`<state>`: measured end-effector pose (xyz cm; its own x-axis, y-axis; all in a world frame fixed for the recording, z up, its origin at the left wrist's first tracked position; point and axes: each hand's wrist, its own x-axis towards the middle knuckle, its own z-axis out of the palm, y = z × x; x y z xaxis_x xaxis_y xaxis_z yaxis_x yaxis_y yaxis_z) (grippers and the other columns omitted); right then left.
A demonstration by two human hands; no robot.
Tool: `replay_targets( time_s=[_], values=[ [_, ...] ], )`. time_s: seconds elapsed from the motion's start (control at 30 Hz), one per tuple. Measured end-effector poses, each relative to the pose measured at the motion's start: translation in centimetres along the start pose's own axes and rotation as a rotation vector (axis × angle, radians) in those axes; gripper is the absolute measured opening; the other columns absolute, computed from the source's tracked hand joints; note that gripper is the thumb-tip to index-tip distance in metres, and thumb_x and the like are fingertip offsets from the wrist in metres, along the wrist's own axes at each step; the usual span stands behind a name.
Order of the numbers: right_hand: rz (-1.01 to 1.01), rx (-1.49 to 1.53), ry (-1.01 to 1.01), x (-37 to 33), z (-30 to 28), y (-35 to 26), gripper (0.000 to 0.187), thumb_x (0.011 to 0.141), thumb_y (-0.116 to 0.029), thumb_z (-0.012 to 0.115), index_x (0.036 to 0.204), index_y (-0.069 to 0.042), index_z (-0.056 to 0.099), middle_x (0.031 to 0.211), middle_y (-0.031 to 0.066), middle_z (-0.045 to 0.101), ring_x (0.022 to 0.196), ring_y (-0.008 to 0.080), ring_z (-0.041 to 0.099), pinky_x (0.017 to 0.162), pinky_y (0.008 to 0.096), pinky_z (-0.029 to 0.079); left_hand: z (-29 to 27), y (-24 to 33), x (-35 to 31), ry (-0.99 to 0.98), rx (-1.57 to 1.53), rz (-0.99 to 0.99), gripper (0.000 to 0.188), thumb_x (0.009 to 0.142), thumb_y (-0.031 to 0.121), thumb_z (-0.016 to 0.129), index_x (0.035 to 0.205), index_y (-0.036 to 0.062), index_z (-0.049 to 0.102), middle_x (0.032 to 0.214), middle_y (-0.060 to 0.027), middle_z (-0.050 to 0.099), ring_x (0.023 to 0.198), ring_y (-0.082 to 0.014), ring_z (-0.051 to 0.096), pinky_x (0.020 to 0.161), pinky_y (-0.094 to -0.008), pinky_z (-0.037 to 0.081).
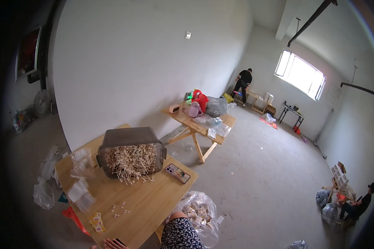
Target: Sort cotton swabs into groups and place them into small plastic bags.
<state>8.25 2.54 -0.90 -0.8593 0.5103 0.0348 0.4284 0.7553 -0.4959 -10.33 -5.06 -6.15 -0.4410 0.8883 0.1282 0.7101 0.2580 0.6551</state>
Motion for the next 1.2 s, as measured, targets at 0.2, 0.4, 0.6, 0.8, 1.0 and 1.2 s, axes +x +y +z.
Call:
replay_targets(
  time_s=[0.2, 0.4, 0.6, 0.8, 1.0, 1.2],
  values=[
    [0.084, -0.144, -0.015, 0.6, 1.7, 0.8, 0.083, 0.090, -0.058, 0.048, 0.155, -0.011, 0.027, 0.164, 0.0149, 0.013, 0.152, 0.0320, 0.008, 0.123, 0.0521, 0.004, 0.3, 2.1, -0.2, 0.141, -0.169, -0.079, 0.045, 0.090, 0.040, 0.064, 0.119, 0.0066, 0.062, 0.120, -0.0168, 0.062, 0.104, -0.0343, 0.060, 0.087, -0.0459, 0.049],
    [0.038, -0.205, -0.095, 1.1, 2.7, -0.9, 0.077, 0.093, -0.055, 0.048, 0.153, -0.009, 0.032, 0.165, 0.0122, 0.014, 0.153, 0.0304, 0.005, 0.123, 0.0504, 0.004, 1.7, 0.1, -1.7, -0.012, -0.654, -0.185, 0.036, 0.091, 0.034, 0.064, 0.111, 0.0049, 0.066, 0.108, -0.0130, 0.067, 0.093, -0.0256, 0.064, 0.077, -0.0403, 0.051],
    [-0.014, -0.118, 0.080, 2.3, 4.3, 1.6, 0.062, 0.084, -0.026, 0.065, 0.140, -0.008, 0.046, 0.150, 0.0126, 0.043, 0.140, 0.0270, 0.038, 0.115, 0.0454, 0.031, 3.4, 0.1, -2.3, -0.004, -1.039, -0.390, 0.028, 0.093, 0.029, 0.063, 0.103, 0.0032, 0.070, 0.095, -0.0091, 0.072, 0.083, -0.0169, 0.068, 0.068, -0.0347, 0.054],
    [0.016, -0.213, 0.002, 0.9, 0.7, 3.2, 0.084, 0.087, -0.051, 0.061, 0.148, 0.000, 0.035, 0.157, 0.0175, 0.031, 0.148, 0.0314, 0.025, 0.120, 0.0465, 0.020, 5.5, -0.8, -2.0, 0.303, -0.775, -0.752, 0.051, 0.101, 0.043, 0.050, 0.083, -0.0024, 0.064, 0.077, -0.0024, 0.060, 0.075, -0.0133, 0.053, 0.069, -0.0358, 0.047],
    [0.005, -0.295, 0.008, -0.1, 0.8, 2.6, 0.087, 0.092, -0.056, 0.053, 0.153, 0.001, 0.025, 0.160, 0.0178, 0.024, 0.150, 0.0309, 0.020, 0.121, 0.0491, 0.015, 5.5, -0.1, -2.7, 0.304, -0.398, -0.662, 0.056, 0.101, 0.045, 0.047, 0.088, -0.0055, 0.065, 0.075, -0.0239, 0.065, 0.070, -0.0327, 0.065, 0.067, -0.0443, 0.048],
    [0.020, -0.338, -0.046, 0.4, 1.2, 1.8, 0.091, 0.092, -0.057, 0.052, 0.153, 0.004, 0.022, 0.161, 0.0200, 0.019, 0.151, 0.0311, 0.016, 0.122, 0.0493, 0.013, 4.5, 0.9, -2.6, 0.356, -0.269, -0.600, 0.056, 0.101, 0.047, 0.046, 0.084, -0.0035, 0.063, 0.077, -0.0262, 0.064, 0.078, -0.0471, 0.062, 0.069, -0.0510, 0.047]
  ],
)
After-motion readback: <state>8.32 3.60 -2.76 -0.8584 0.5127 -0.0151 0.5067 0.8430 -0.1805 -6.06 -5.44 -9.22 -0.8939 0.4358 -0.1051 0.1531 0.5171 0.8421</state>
